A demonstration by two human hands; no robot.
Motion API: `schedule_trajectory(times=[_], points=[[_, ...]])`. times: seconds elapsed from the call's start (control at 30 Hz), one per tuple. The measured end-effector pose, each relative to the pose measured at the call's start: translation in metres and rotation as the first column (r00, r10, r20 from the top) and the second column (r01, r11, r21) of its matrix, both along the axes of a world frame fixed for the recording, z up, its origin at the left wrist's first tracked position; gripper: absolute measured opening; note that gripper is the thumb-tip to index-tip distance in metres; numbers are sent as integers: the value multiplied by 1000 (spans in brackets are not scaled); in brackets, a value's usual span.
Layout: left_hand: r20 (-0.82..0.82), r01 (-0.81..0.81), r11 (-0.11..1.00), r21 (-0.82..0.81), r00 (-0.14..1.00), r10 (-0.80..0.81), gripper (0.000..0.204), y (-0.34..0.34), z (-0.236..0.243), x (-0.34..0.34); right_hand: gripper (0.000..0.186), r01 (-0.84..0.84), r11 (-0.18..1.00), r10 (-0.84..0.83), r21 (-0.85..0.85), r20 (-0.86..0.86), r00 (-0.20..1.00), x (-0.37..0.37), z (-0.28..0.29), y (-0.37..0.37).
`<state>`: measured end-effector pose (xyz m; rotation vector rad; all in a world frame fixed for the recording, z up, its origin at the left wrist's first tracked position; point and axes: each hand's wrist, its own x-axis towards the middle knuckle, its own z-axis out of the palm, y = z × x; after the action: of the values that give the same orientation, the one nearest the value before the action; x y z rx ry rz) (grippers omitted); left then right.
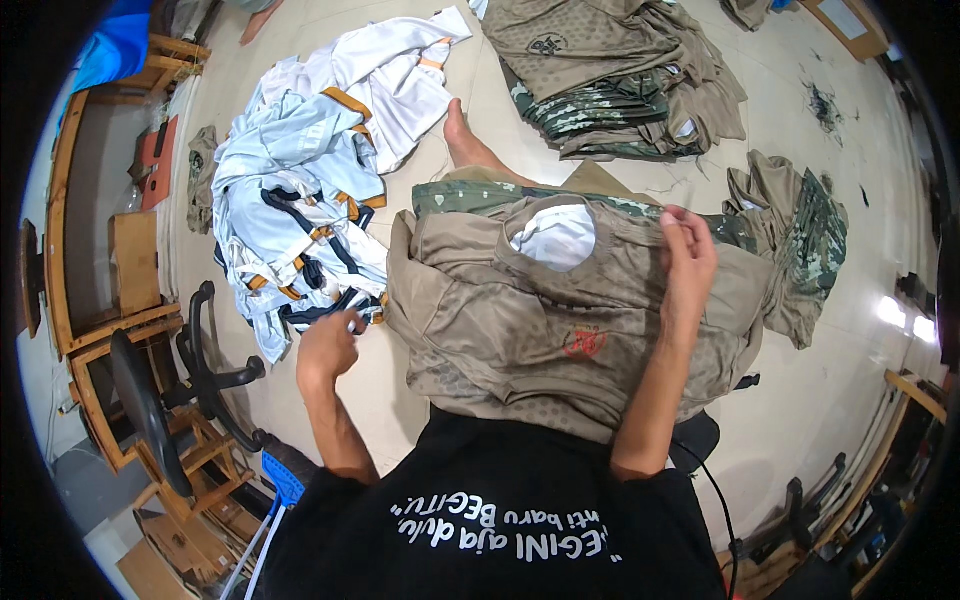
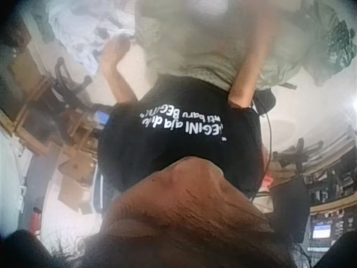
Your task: The person sits on the floor and uses red-handled scissors to cut a camouflage-patterned garment. They repeatedly trim the edges and remove a white inner lining or patch from the fabric.
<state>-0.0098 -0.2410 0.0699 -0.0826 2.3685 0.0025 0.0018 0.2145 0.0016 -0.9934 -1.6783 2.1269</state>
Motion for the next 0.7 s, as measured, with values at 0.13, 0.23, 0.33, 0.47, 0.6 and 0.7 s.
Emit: schedule_trajectory(times=[0.13, 0.23, 0.33, 0.47, 0.6, 0.7], points=[[-535, 209, 950, 234, 843, -53, 29, -4, -24, 30, 26, -50, 935, 41, 351, 34, 999, 1, -18, -3], [-496, 16, 756, 654, 764, 413, 37, 104, -32, -1, 30, -278, 712, 138, 645, 260, 956, -2, -29, -33], [-466, 141, 618, 773, 787, 404, 29, 192, -44, -28, 29, -353, 432, 49, 830, 369, 928, -7, -36, -53], [-647, 300, 692, 657, 696, 312, 17, 198, -63, -38, 27, -171, 551, 39, 817, 180, 983, -2, -30, -36], [-837, 531, 673, 515, 482, 259, 21, 164, -56, 10, 32, -280, 500, 253, 820, 171, 952, 58, 13, -12], [-784, 518, 705, 484, 615, 86, 22, 137, -65, 52, 32, -749, 296, 362, 593, 656, 662, 95, 24, -12]])
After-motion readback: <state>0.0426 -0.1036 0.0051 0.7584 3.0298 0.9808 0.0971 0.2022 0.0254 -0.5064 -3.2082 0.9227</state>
